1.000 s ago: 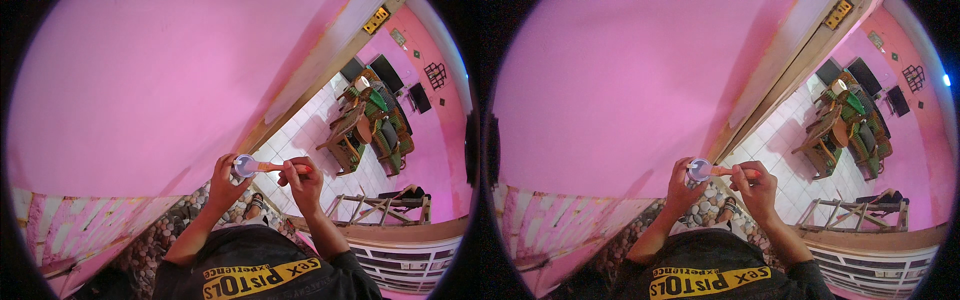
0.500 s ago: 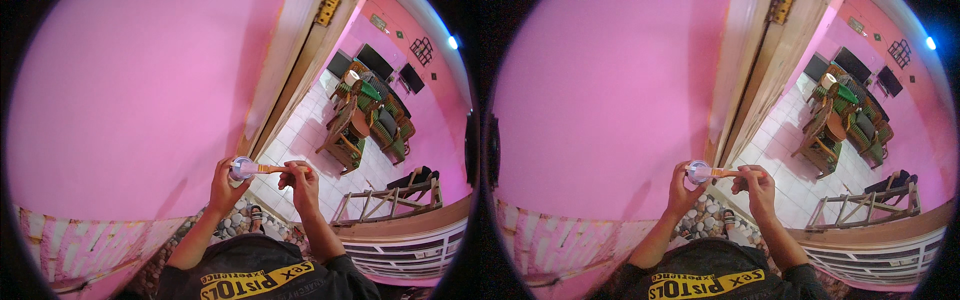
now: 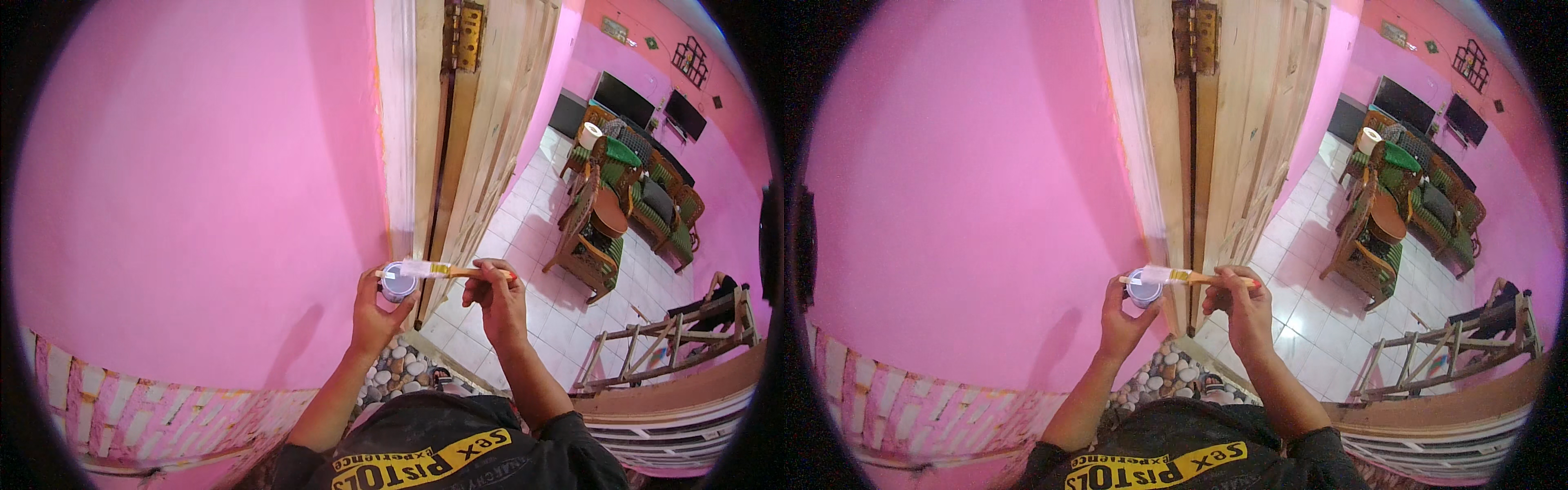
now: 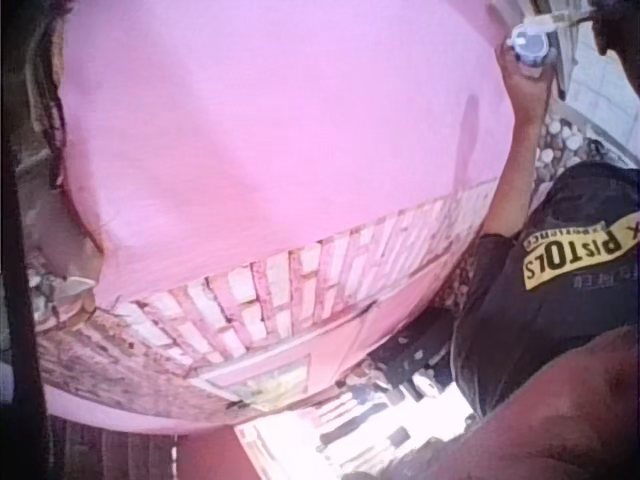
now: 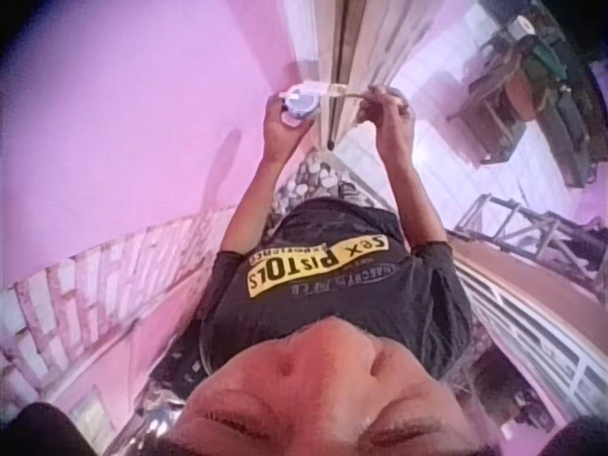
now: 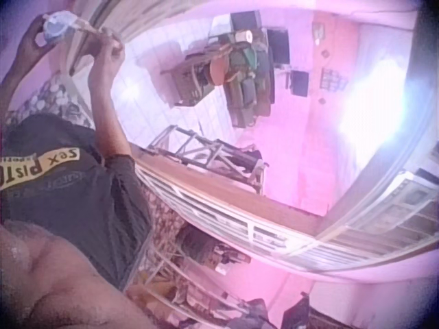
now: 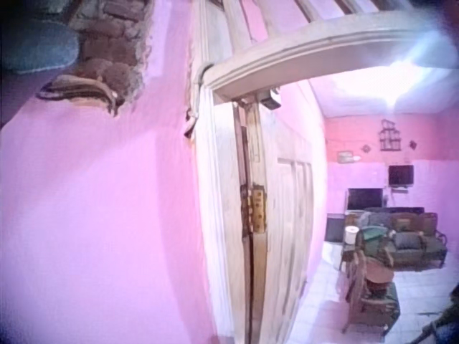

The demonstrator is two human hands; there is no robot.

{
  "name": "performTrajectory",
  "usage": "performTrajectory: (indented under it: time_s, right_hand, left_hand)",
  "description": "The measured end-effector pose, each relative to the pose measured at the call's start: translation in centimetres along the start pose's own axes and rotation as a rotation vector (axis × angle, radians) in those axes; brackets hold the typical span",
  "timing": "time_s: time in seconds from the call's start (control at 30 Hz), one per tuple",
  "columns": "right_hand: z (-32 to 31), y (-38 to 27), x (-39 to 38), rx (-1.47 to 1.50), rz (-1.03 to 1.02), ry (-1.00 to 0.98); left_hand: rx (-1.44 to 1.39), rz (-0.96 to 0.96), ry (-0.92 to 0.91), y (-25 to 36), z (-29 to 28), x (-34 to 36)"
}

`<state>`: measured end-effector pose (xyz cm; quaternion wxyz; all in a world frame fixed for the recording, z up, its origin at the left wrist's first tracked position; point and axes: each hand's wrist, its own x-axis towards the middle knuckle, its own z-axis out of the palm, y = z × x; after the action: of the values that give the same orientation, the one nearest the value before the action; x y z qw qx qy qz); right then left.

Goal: The person paints the wooden frame of a doorway using a small brush, repeatedly dipping the brush into a small container of white paint and applying it to the wood surfaces.

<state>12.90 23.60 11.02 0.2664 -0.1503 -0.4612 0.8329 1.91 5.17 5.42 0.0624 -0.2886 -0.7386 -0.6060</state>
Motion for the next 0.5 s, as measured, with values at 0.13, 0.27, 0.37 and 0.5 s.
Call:
performTrajectory:
  time_s: [0.13, 0.27, 0.37, 0.5]
  right_hand:
    - [0.0, -1.6, 3.5, -0.062, -0.157, -0.009]
    - [1.3, -3.0, 6.4, -0.274, -0.402, -0.048]
    - [2.1, -3.7, 8.4, -0.437, -0.504, -0.075]
    - [4.9, -5.9, 10.4, -0.509, -0.59, -0.128]
  left_hand:
    - [0.035, -0.075, 0.02, -0.4, 0.9, 0.3]
    - [0.071, -0.094, 0.043, -0.7, 1.0, -0.6]
    - [0.132, -0.09, 0.09, -0.1, 0.8, -1.5]
    - [0.129, -0.152, 0.129, 0.2, 0.2, -3.0]
